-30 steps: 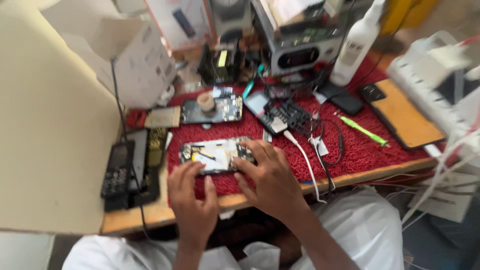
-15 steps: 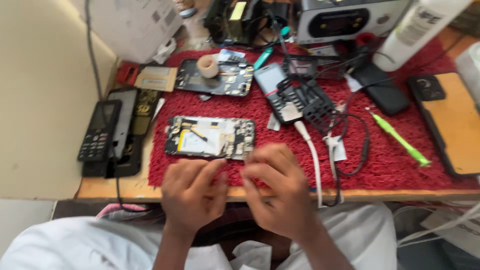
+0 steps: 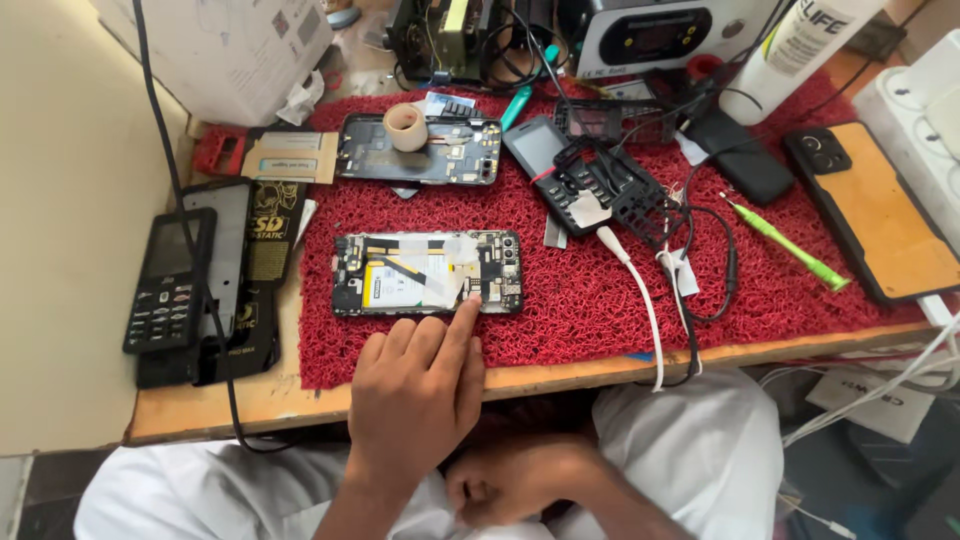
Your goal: The person cleans a small component on a disassembled mobile phone motherboard using a white wipe. They handle the wipe and the component with both hands, focusing on a specific area of the circuit board.
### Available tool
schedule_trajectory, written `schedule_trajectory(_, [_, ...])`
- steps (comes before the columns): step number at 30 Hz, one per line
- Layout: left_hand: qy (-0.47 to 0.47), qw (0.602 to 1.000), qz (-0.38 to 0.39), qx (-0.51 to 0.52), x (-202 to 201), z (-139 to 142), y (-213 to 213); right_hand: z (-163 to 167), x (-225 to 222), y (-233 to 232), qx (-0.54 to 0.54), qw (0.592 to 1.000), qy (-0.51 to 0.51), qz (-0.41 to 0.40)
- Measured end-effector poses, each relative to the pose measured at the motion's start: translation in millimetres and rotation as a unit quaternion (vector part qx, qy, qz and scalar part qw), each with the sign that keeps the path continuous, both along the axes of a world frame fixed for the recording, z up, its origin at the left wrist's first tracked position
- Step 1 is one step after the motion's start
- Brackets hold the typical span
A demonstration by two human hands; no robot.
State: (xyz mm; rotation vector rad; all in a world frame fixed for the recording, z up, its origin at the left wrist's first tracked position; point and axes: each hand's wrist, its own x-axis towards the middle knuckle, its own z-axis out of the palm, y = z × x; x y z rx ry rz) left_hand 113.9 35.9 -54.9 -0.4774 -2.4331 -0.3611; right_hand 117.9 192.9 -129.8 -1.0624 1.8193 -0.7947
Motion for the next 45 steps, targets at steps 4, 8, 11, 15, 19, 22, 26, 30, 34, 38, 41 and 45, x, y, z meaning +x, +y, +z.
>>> schedule_trajectory(4, [-0.010,1.000,0.020,0.006,4.6,-3.6,4.6,-46.0,4.8,-16.6,0.121,0.991,0.056,0.028])
schedule_trajectory(8, [0.019,1.000,0.022,0.010,2.6,-5.1,5.9,-82.9,0.0,-15.7,0.125,0.977,0.173,0.015])
schedule_trajectory(11, [-0.010,0.999,0.031,0.006,4.1,-3.5,4.8,-95.6,-6.8,-13.5,0.124,0.980,0.154,0.007])
schedule_trajectory(15, [-0.015,0.999,0.029,0.006,6.5,-1.2,3.0,-92.4,-7.6,-6.5,0.088,0.976,0.190,-0.050])
schedule_trajectory(19, [-0.015,0.999,0.033,0.008,7.1,0.9,3.0,-82.2,-5.5,-4.5,0.112,0.975,0.182,-0.056])
schedule_trajectory(22, [-0.021,0.999,0.031,0.014,7.0,3.4,3.3,-79.3,-3.6,-5.0,0.063,0.966,0.230,-0.100])
schedule_trajectory(26, [-0.033,0.999,0.025,0.024,8.4,7.0,3.1,-83.3,0.7,-6.1,-0.019,0.953,0.278,-0.117])
schedule_trajectory(30, [-0.038,0.999,0.016,0.029,8.0,9.1,2.6,-88.8,3.9,-8.4,0.037,0.974,0.208,-0.080])
schedule_trajectory(34, [-0.047,0.999,0.002,0.025,6.8,10.3,2.3,-89.6,4.2,-6.5,0.040,0.974,0.199,-0.099])
schedule_trajectory(38, [-0.042,0.999,-0.005,0.034,6.0,10.4,3.4,-91.0,3.9,-8.0,0.034,0.975,0.199,-0.097])
schedule_trajectory(41, [-0.047,0.998,-0.003,0.043,5.9,9.3,4.6,-93.7,2.7,-7.4,0.030,0.974,0.199,-0.100])
schedule_trajectory(45, [-0.044,0.998,-0.004,0.047,4.5,7.6,6.0,-95.5,0.3,-4.7,0.024,0.973,0.203,-0.108])
